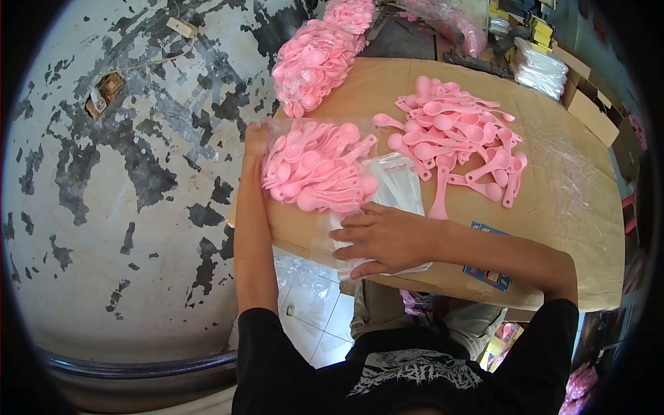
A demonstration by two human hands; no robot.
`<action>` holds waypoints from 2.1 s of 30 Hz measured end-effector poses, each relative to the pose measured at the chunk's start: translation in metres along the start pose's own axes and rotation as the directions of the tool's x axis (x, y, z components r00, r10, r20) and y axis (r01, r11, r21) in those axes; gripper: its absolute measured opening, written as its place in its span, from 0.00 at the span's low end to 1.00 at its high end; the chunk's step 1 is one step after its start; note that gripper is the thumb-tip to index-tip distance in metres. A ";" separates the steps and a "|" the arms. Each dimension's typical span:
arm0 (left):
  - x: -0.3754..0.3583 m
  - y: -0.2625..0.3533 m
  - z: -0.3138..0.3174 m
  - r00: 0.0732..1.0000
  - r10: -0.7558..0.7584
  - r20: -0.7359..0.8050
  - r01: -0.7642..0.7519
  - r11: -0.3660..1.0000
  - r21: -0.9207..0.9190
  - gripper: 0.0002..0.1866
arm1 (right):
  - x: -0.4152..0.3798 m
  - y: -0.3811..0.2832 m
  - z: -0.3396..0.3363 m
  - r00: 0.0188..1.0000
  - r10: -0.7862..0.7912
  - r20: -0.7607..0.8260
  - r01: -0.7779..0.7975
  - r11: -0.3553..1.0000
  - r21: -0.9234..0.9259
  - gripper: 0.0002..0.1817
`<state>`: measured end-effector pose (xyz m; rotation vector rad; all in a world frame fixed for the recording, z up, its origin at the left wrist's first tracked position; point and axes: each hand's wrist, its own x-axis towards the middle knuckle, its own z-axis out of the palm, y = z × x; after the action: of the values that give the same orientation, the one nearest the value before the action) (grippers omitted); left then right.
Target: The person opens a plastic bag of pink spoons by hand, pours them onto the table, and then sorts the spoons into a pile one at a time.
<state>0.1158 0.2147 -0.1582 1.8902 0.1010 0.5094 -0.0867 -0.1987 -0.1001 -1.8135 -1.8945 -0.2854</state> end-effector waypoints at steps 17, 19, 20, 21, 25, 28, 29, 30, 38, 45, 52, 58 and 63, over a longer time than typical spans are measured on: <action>-0.027 0.070 0.040 0.919 0.002 0.395 0.021 0.998 -0.055 0.06 | 0.002 0.104 -0.051 0.931 0.366 0.001 -0.364 0.927 -0.094 0.11; -0.031 0.076 0.043 0.898 0.011 0.439 0.075 0.981 -0.179 0.07 | 0.018 0.109 -0.049 0.890 0.448 0.091 -0.437 0.892 -0.114 0.15; -0.034 0.079 0.047 0.895 0.016 0.446 0.121 0.953 -0.276 0.07 | 0.026 0.111 -0.049 0.865 0.484 0.135 -0.469 0.874 -0.127 0.17; -0.033 0.081 0.048 0.892 0.020 0.451 0.167 0.914 -0.370 0.08 | 0.030 0.114 -0.047 0.849 0.513 0.125 -0.495 0.856 -0.152 0.18; -0.024 0.077 0.051 0.905 0.252 0.343 -0.294 0.953 0.077 0.16 | 0.037 0.130 -0.041 0.849 0.528 0.029 -0.501 0.821 -0.272 0.24; -0.035 0.096 0.054 0.929 -0.005 0.371 -0.016 0.998 0.053 0.20 | 0.036 0.142 -0.040 0.902 0.431 -0.024 -0.413 0.844 -0.344 0.24; -0.036 0.096 0.054 0.914 -0.053 0.402 0.038 0.998 0.046 0.22 | 0.035 0.145 -0.040 0.919 0.393 -0.034 -0.377 0.851 -0.364 0.23; -0.032 0.093 0.051 0.888 -0.039 0.458 0.026 0.999 0.035 0.22 | 0.033 0.149 -0.037 0.901 0.433 -0.021 -0.409 0.833 -0.374 0.23; -0.035 0.095 0.047 0.854 -0.138 0.502 0.139 0.990 0.036 0.20 | 0.022 0.149 -0.039 0.891 0.450 0.053 -0.330 0.724 -0.606 0.16; -0.043 0.102 0.050 0.887 -0.113 0.448 0.159 0.985 -0.067 0.10 | 0.033 0.142 -0.067 0.863 0.488 0.133 -0.400 0.819 -0.412 0.18; -0.037 0.100 0.045 0.844 -0.200 0.498 0.244 0.969 -0.024 0.13 | 0.025 0.148 -0.053 0.921 0.382 0.076 -0.317 0.849 -0.423 0.21; -0.044 0.108 0.047 0.846 -0.219 0.485 0.298 0.950 -0.091 0.12 | 0.024 0.144 -0.060 0.935 0.354 0.016 -0.293 0.796 -0.530 0.21; -0.038 0.095 0.047 0.873 -0.139 0.468 0.202 0.976 -0.088 0.13 | 0.026 0.126 -0.097 0.799 0.588 0.124 -0.482 0.750 -0.452 0.14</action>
<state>0.0841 0.1260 -0.0961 1.8004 -0.0783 -0.0620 0.0569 -0.2106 -0.0279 -2.7111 -1.4233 -0.2455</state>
